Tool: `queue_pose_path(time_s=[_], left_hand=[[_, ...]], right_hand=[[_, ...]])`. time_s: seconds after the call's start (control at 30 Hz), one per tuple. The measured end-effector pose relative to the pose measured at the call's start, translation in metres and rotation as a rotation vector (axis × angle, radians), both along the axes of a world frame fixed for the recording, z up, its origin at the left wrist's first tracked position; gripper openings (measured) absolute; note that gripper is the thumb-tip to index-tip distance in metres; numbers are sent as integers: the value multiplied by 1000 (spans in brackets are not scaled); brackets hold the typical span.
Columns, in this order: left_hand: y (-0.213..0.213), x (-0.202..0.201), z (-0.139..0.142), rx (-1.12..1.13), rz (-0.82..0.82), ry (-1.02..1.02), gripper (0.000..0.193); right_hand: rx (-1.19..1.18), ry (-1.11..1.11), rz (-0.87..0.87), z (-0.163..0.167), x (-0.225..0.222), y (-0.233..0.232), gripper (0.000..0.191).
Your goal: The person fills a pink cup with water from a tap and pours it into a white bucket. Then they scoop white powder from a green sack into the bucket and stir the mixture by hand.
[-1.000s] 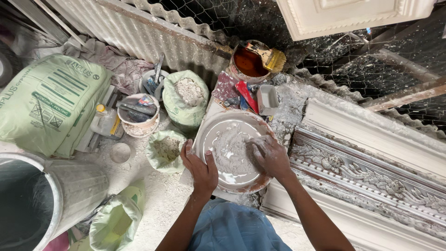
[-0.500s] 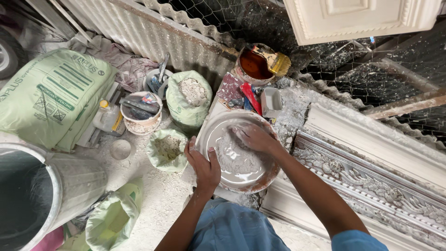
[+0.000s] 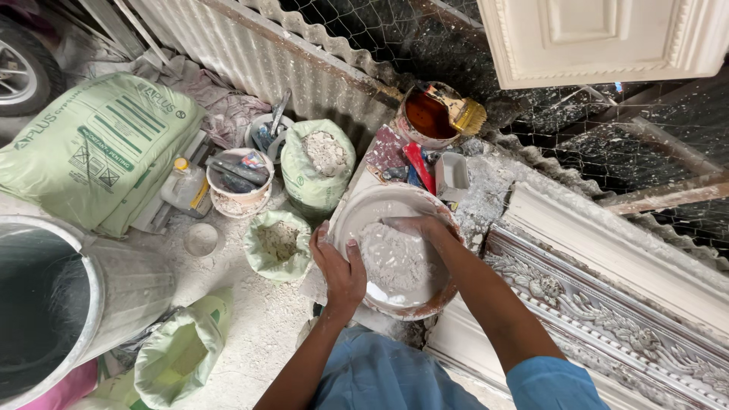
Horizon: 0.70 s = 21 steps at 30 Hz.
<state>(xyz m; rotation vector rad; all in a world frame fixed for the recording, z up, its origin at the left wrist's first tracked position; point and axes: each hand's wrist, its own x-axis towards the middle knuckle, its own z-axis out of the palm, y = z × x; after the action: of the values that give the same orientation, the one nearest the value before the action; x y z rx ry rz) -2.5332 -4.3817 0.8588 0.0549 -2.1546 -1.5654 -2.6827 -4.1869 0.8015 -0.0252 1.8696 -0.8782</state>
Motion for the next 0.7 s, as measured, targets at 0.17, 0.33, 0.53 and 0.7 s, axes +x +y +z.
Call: queue_pose_path(time_s=[0.17, 0.33, 0.53, 0.7], left_hand=[[0, -1, -1, 2, 8, -2, 55], [-1, -1, 0, 4, 8, -10, 53], [-2, -3, -2, -2, -7, -8, 54], [-1, -3, -1, -7, -21, -4, 53]], right_hand=[[-74, 42, 23, -1, 5, 4, 87], [202, -156, -145, 4, 10, 14, 103], [330, 288, 196, 19, 6, 23, 74], [390, 406, 197, 89, 56, -22, 45]])
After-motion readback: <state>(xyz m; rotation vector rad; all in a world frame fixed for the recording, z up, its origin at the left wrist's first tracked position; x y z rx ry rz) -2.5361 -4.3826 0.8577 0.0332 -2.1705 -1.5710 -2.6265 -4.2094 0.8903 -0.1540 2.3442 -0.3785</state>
